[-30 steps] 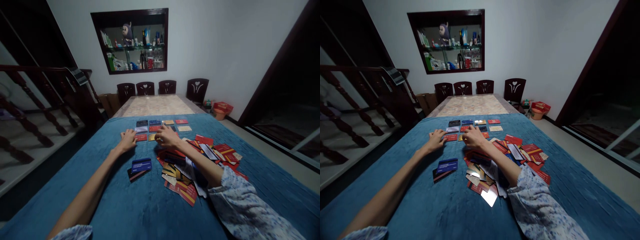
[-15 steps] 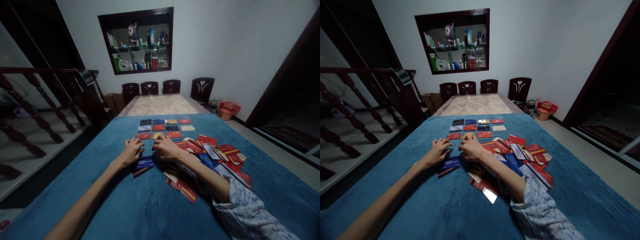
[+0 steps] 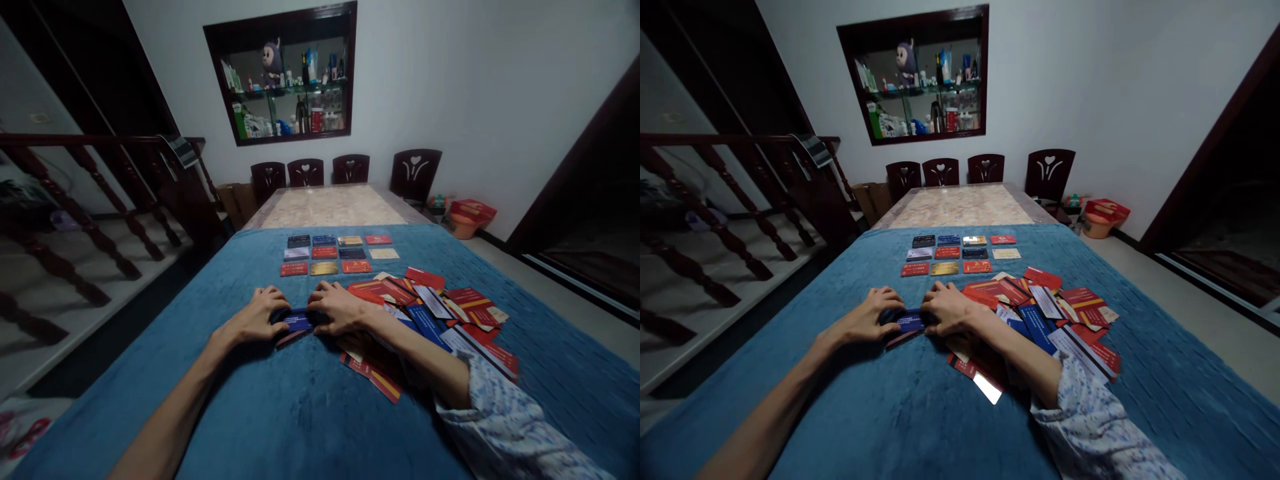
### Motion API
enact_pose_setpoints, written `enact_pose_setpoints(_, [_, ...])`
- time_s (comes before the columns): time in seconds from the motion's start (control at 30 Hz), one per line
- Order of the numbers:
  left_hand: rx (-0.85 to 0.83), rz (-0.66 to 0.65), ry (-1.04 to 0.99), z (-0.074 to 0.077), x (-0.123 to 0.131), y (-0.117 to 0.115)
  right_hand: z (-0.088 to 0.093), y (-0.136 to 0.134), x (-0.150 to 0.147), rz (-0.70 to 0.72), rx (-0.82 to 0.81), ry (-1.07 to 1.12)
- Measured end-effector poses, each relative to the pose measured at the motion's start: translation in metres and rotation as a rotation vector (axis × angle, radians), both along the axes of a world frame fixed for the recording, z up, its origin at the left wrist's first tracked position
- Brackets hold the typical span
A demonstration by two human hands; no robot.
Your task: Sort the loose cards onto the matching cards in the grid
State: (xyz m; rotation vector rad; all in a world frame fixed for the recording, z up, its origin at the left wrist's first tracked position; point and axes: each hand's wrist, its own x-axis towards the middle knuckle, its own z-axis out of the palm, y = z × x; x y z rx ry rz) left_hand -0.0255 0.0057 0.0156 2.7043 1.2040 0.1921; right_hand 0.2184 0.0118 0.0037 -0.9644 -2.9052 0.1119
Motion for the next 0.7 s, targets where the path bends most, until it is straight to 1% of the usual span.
enact_pose_setpoints(0.27, [-0.051,0.002,0.025,0.0000,0.0022,-0.0046,0.0034,-0.0040,-0.0022,-0.021,0.017,-0.033])
enact_pose_setpoints(0.47, [-0.042,-0.019,-0.011,-0.0046,0.0011,-0.0021,0.0014,-0.0021,-0.0003,0.030,0.049,0.013])
enact_pose_setpoints(0.6, [-0.021,-0.055,-0.065,-0.0004,0.0014,-0.0024,0.0038,-0.0013,0.0006,0.090,0.105,0.050])
enact_pose_setpoints(0.7, [0.000,-0.067,-0.112,0.0031,0.0001,-0.0011,0.0051,-0.0005,-0.0006,0.081,0.157,0.074])
